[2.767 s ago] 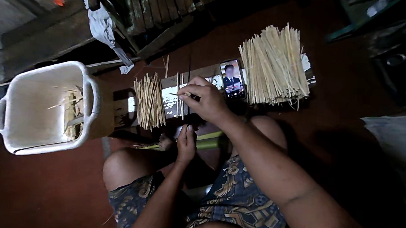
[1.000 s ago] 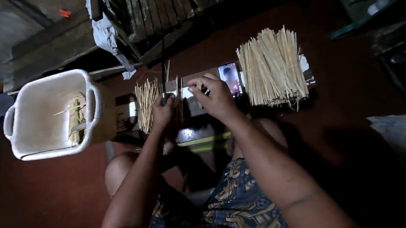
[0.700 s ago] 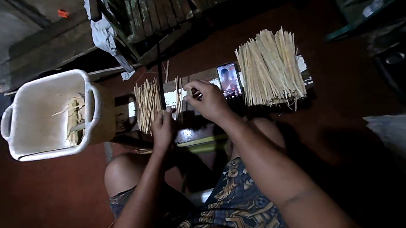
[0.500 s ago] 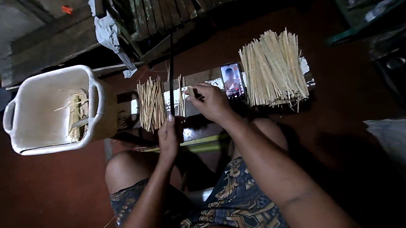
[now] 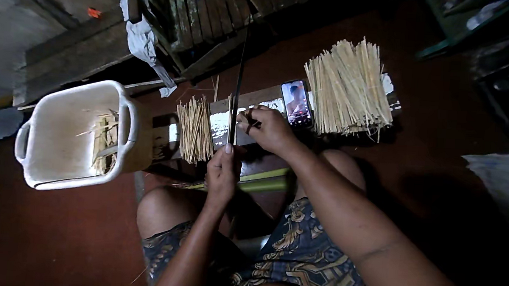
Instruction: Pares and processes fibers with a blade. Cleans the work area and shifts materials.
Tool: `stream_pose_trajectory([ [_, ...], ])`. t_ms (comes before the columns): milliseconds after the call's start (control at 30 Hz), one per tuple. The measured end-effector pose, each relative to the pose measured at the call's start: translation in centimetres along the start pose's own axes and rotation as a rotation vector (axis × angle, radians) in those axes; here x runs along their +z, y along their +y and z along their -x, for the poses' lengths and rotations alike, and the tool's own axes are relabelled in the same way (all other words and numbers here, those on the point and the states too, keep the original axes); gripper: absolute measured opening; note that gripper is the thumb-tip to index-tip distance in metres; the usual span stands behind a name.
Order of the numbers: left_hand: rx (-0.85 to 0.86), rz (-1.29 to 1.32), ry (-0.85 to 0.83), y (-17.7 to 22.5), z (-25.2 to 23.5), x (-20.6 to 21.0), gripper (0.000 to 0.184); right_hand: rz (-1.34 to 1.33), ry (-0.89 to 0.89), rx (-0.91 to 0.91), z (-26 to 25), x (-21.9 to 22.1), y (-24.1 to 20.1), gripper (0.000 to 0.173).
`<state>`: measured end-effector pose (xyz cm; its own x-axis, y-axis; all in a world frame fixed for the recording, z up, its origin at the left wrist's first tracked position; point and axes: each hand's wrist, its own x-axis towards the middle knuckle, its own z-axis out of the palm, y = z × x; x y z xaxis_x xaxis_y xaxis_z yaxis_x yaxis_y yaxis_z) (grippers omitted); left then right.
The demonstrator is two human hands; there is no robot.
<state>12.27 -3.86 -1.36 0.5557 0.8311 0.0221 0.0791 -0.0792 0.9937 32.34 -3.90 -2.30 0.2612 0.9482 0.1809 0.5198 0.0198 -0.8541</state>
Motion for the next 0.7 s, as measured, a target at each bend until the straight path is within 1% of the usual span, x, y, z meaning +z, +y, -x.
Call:
stream_pose_trajectory([
  [167, -0.038, -0.012, -0.001, -0.2, -0.2, 0.2, 0.054, 0.002, -0.001, 0.004, 0.1, -0.1, -0.2, 0.019],
  [333, -0.036, -0.008, -0.005, -0.3, -0.1, 0.3, 0.054, 0.011, -0.003, 0.004, 0.0, -0.1, -0.1, 0.019],
  [500, -0.045, -0.021, 0.01, -0.3, -0.1, 0.2, 0.054, -0.006, -0.063, 0.098, 0.0, -0.2, -0.6, 0.022],
  [600, -0.021, -0.025, 0.017, 0.1, 0.0, 0.2, 0.055, -0.034, 0.037, 0.045, 0.1, -0.1, -0.8, 0.013],
  [700, 0.01, -0.026, 0.011, 0.3, 0.1, 0.2, 0.055, -0.071, 0.1, -0.002, 0.4, -0.3, -1.2, 0.011],
])
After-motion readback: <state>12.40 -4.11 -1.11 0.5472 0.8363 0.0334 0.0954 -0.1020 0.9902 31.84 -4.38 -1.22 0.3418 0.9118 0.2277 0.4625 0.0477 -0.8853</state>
